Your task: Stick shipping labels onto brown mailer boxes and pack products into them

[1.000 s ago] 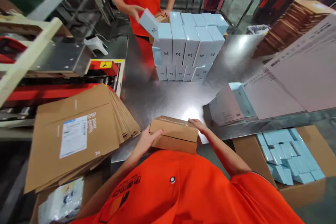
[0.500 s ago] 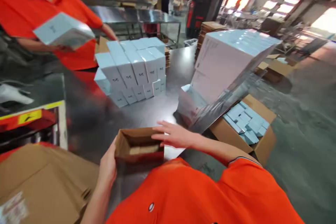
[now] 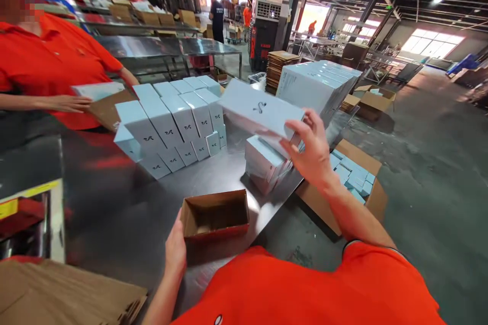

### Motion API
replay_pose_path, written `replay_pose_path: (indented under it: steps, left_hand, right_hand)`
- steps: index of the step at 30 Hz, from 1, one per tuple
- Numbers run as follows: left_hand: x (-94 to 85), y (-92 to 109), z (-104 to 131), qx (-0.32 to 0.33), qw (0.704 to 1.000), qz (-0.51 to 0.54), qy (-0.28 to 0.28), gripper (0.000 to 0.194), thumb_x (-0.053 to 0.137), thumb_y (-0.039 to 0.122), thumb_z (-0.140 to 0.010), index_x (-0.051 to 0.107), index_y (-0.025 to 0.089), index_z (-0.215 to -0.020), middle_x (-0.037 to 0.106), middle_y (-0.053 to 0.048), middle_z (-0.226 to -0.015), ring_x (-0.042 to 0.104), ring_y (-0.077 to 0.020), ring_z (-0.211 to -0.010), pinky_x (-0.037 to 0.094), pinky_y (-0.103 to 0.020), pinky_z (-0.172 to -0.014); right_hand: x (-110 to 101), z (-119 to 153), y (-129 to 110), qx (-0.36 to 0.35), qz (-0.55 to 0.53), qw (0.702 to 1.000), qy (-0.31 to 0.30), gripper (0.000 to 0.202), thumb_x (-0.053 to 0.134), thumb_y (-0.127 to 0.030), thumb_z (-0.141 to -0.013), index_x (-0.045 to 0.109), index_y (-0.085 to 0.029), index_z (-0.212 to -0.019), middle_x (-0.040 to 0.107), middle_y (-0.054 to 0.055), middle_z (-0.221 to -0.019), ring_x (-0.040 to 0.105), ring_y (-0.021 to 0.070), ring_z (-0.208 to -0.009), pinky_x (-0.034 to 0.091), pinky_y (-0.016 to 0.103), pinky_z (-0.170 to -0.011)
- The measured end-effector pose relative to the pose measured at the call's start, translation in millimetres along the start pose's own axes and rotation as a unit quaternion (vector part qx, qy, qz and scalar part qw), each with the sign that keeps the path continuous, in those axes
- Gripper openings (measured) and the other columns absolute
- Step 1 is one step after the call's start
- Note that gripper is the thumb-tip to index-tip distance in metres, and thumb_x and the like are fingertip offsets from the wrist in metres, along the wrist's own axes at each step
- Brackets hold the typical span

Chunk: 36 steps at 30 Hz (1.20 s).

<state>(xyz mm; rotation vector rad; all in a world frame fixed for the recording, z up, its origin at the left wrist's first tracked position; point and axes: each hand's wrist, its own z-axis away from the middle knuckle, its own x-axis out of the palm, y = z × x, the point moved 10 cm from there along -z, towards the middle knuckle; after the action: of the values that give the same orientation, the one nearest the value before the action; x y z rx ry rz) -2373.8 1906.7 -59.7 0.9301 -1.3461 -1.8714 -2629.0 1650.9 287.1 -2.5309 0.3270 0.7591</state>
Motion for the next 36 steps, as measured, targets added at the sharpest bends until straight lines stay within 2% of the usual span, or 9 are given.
replay_pose_path:
  steps: [4,9,14,17,19,24,29,33,36]
  left_hand:
    - [7.2,-4,-5,-0.008,1.0,0.023,-0.007,0.063,0.032,0.051,-0.097,0.048,0.012,-0.144,0.048,-0.008,-0.15,0.038,-0.0248,-0.143,0.026,-0.041,-0.122]
    - [9.8,-2,-8,-0.035,0.999,0.027,0.012,0.057,0.033,0.048,-0.096,0.056,0.015,-0.137,0.054,-0.009,-0.145,0.043,-0.0267,-0.14,0.032,-0.044,-0.118]
    - [-2.5,28,5,0.119,0.981,-0.114,0.104,0.04,0.047,0.047,-0.089,0.068,0.016,-0.106,0.068,-0.015,-0.114,0.062,-0.0291,-0.11,0.047,-0.046,-0.101]
    - [27.1,41,30,0.262,0.94,-0.219,-0.02,0.032,0.048,0.043,-0.09,0.069,0.023,-0.076,0.072,-0.008,-0.087,0.065,-0.0267,-0.091,0.05,-0.044,-0.092]
    - [39.4,46,51,0.337,0.898,-0.274,-0.064,0.029,0.053,0.045,-0.088,0.074,0.026,-0.079,0.074,-0.007,-0.09,0.065,-0.0294,-0.095,0.045,-0.048,-0.1]
    - [47.0,62,50,0.394,0.839,-0.376,0.004,0.06,0.059,0.058,-0.084,0.063,0.024,-0.132,0.051,-0.017,-0.146,0.03,-0.0432,-0.144,0.011,-0.067,-0.116]
    - [71.2,36,4,0.326,0.838,-0.435,-0.05,0.059,0.042,0.056,-0.094,0.056,0.022,-0.14,0.038,-0.02,-0.154,0.022,-0.045,-0.146,0.008,-0.077,-0.109]
    - [77.6,23,-6,0.292,0.856,-0.419,-0.087,0.055,0.042,0.052,-0.094,0.055,0.024,-0.141,0.036,-0.016,-0.157,0.021,-0.0438,-0.147,0.009,-0.074,-0.11]
    - [56.0,31,-5,0.24,0.891,-0.382,-0.057,0.059,0.041,0.052,-0.095,0.051,0.02,-0.144,0.031,-0.018,-0.159,0.016,-0.0422,-0.149,0.011,-0.071,-0.113]
  right_hand:
    - [82,82,-2,0.095,-0.217,0.952,-0.194,0.049,0.069,-0.036,-0.085,0.054,-0.029,-0.132,0.038,0.009,-0.149,0.044,0.027,-0.137,0.058,0.035,-0.093]
    - [164,181,23,0.085,-0.222,0.857,-0.457,0.051,0.06,-0.045,-0.091,0.055,-0.024,-0.137,0.031,0.013,-0.157,0.032,0.0314,-0.145,0.033,0.048,-0.118]
    - [203,201,62,0.19,-0.271,0.822,-0.464,0.087,0.066,-0.05,-0.086,0.019,-0.031,-0.157,0.012,0.009,-0.165,0.025,0.0321,-0.148,0.035,0.051,-0.116]
    - [232,206,65,0.175,-0.237,0.841,-0.454,0.1,0.073,-0.049,-0.081,0.014,-0.026,-0.159,0.015,0.016,-0.163,0.032,0.0318,-0.145,0.038,0.05,-0.114]
    - [246,208,60,0.101,-0.173,0.872,-0.447,0.09,0.073,-0.046,-0.082,0.026,-0.026,-0.156,0.022,0.016,-0.162,0.031,0.0306,-0.146,0.031,0.051,-0.117]
    - [259,229,44,-0.046,-0.1,0.827,-0.551,0.057,0.063,-0.042,-0.091,0.045,-0.037,-0.146,0.027,0.008,-0.161,0.02,0.0331,-0.149,0.013,0.064,-0.118]
    - [226,244,49,0.057,-0.161,0.74,-0.65,0.057,0.053,-0.051,-0.095,0.042,-0.036,-0.149,0.012,0.007,-0.165,0.005,0.0357,-0.151,0.015,0.062,-0.118]
    - [205,266,49,0.158,-0.146,0.774,-0.595,0.075,0.059,-0.059,-0.088,0.033,-0.034,-0.154,0.015,0.011,-0.164,0.019,0.038,-0.149,0.028,0.056,-0.117]
    - [229,286,29,0.162,-0.123,0.794,-0.573,0.103,0.079,-0.048,-0.071,0.025,-0.027,-0.156,0.015,0.017,-0.162,0.036,0.0407,-0.14,0.044,0.051,-0.109]
